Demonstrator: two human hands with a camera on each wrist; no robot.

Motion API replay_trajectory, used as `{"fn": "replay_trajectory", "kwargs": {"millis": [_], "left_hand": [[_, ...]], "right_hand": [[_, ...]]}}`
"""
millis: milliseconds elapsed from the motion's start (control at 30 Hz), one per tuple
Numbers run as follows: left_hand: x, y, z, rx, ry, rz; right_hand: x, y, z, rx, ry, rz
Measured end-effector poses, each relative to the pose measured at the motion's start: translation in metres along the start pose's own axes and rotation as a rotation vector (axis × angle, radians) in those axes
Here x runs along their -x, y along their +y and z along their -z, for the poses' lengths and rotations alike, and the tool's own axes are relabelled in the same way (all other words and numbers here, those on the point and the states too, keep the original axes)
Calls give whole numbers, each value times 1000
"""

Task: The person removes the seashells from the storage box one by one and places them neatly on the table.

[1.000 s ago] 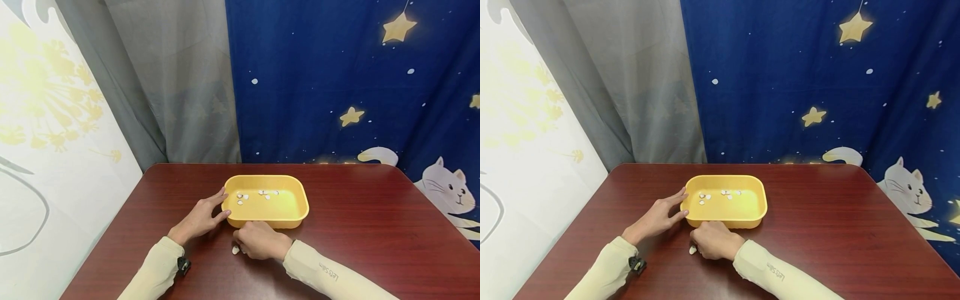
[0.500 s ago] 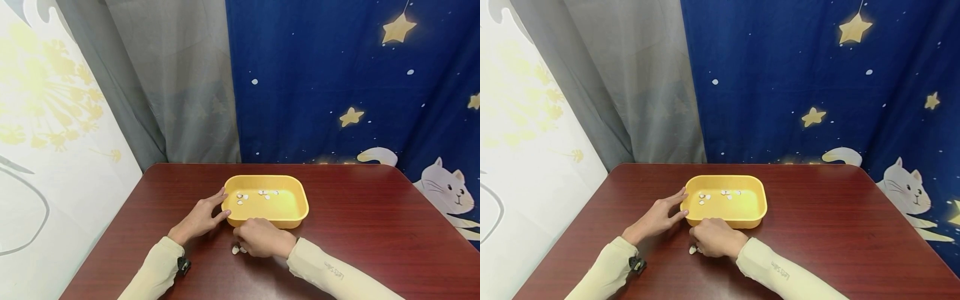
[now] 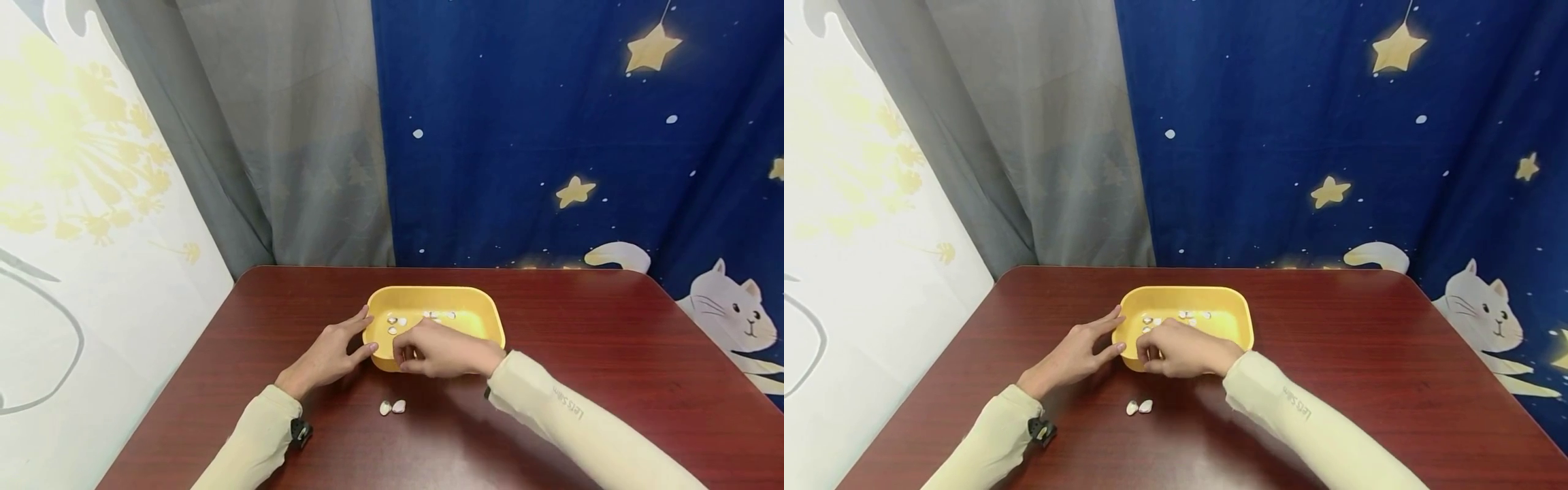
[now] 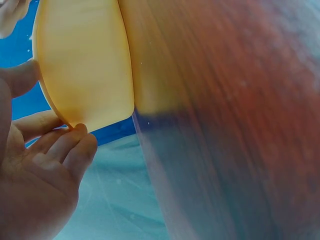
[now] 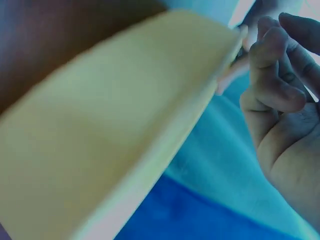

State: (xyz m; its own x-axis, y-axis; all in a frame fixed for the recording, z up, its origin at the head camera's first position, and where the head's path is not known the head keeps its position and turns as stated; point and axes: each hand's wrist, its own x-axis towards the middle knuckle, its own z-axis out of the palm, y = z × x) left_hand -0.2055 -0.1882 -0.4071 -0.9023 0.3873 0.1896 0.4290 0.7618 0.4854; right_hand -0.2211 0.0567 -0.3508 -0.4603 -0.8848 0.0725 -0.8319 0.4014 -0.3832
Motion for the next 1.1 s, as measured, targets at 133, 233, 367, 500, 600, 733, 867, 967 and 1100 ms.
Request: {"fn": "replay_trajectory", "kwargs": {"millis": [133, 233, 367, 500, 600, 733, 867, 967, 1100], "left_hand": [[0, 0, 0, 3, -5, 8], [-1, 0, 0, 10, -13, 12], [-2, 0, 1, 12, -17, 11], [-2, 0, 2, 12, -21, 15], [0, -1, 2, 14, -18, 19], [1, -1, 1, 5, -10, 7], [1, -1, 0, 5, -10, -3], [2, 0, 1, 12, -10, 3], [2, 0, 1, 11, -7, 1]], "right_hand": [[-3, 12, 24, 7, 3, -24], [-6, 20, 42, 19, 24, -52], [-13, 29, 59, 26, 43, -86], [-24, 37, 63, 20, 18, -125], [-37, 43, 58, 19, -15, -152], [-53, 52, 46, 49, -74, -194], [-66, 62, 33, 97, -127, -240], [-74, 67, 25, 132, -130, -266], [-81, 72, 11, 185, -136, -298]]}}
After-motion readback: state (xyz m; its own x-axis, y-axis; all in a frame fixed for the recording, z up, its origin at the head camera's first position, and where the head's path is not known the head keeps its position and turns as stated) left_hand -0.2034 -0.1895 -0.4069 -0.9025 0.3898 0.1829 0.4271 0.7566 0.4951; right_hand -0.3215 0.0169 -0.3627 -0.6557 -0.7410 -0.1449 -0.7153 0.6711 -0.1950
